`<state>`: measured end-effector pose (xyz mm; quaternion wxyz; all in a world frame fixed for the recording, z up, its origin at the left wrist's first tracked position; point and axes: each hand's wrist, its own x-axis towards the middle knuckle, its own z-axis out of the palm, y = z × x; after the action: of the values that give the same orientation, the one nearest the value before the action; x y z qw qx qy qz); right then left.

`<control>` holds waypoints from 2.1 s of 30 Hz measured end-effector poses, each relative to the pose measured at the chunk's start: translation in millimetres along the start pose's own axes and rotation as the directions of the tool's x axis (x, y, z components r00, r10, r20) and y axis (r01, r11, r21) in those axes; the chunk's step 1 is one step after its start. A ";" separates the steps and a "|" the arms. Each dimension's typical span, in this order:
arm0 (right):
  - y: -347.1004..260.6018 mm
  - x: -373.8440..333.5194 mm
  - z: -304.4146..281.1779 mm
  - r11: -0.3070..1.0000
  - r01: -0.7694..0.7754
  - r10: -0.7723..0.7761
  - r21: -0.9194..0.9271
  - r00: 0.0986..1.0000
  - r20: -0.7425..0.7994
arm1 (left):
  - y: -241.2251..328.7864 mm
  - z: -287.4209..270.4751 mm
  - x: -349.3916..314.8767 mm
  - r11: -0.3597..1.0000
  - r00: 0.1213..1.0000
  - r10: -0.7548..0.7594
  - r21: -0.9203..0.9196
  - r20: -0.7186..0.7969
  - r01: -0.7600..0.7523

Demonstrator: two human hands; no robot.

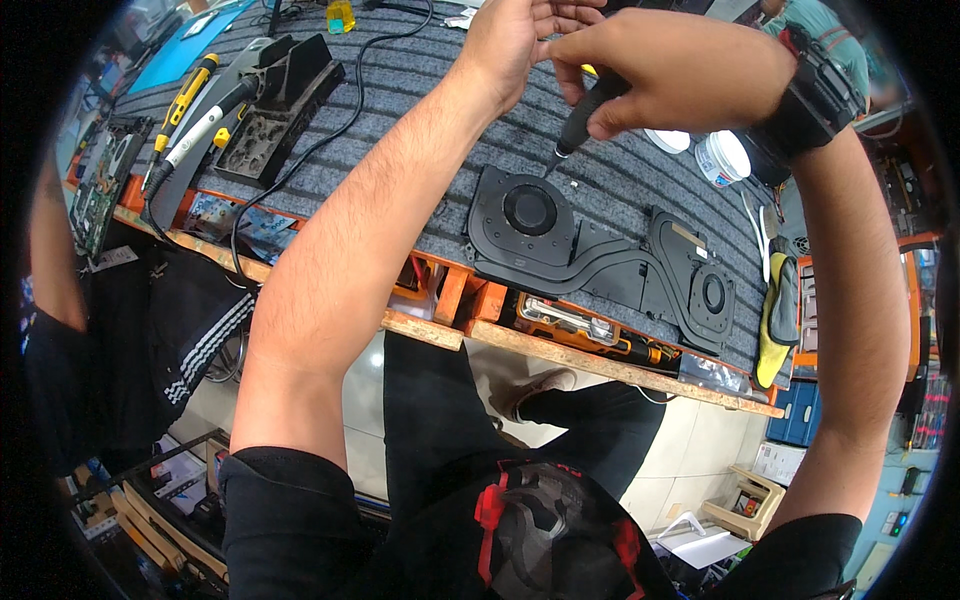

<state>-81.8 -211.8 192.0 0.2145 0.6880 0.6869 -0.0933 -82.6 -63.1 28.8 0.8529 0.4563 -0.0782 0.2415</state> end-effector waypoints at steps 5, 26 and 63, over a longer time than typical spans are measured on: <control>-23.8 15.3 -11.0 0.961 -0.272 0.268 0.052 0.961 0.073 | 0.8 -5.0 1.2 1.000 0.999 -0.017 -0.005 0.031 0.017; 50.0 -4.1 23.1 0.928 -0.203 0.266 0.314 0.948 -0.173 | 56.3 -21.8 -2.6 0.659 0.772 0.615 0.644 -0.162 -0.389; 35.4 -325.6 360.7 0.213 0.515 0.974 0.830 -0.044 -0.222 | -5.6 250.2 -163.6 0.472 0.864 0.094 0.742 0.495 -0.476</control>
<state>0.4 -658.1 14.4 -0.7285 0.6555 0.1744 0.0955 -200.6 -325.6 109.7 0.4342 0.8286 -0.1945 0.2951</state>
